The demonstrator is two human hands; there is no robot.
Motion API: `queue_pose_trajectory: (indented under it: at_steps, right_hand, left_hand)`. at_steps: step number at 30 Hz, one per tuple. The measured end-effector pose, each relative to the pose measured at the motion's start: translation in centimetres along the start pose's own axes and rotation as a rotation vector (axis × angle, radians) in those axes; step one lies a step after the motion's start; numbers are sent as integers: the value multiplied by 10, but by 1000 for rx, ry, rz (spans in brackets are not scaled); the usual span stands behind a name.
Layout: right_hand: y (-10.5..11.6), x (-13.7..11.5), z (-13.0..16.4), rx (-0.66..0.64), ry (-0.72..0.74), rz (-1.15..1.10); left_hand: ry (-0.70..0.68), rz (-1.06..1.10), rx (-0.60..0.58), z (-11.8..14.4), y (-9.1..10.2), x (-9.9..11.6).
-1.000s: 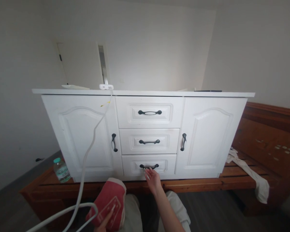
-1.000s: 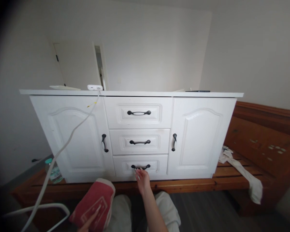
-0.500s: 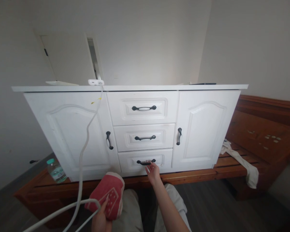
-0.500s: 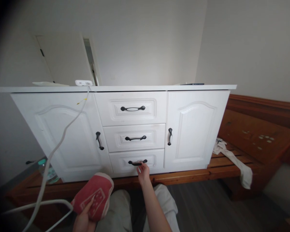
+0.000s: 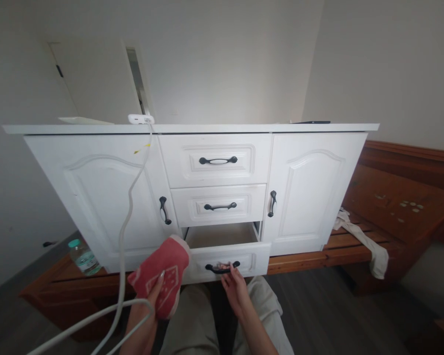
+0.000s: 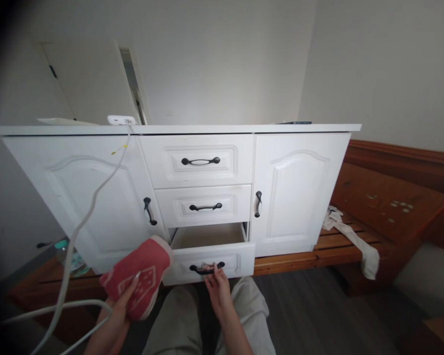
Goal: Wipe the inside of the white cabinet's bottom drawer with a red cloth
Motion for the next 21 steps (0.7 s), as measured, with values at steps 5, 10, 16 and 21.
queue_pose_trajectory:
  at_steps: [5, 10, 16, 21]
  right_hand:
    - [23, 10, 61, -4, -28, 18]
    - [37, 15, 91, -49, -66, 44]
    - [42, 16, 100, -55, -73, 56]
    - [36, 14, 102, -55, -87, 27]
  left_hand:
    - [-267, -401, -251, -16, -28, 32]
    - [-438, -968, -781, -39, -103, 57]
    - [-803, -1619, -797, -42, -198, 39]
    - [-1033, -1829, -849, -10, -257, -34]
Point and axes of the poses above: each hand's wrist, its own z-axis away from the middle knuckle, its own y-axis out of the back of the hand, x = y × z, the point moved 3 cm from there along -z, towards the middle knuckle, and after that the axes turned 4 degrees about -z, right-handed, at the moved point
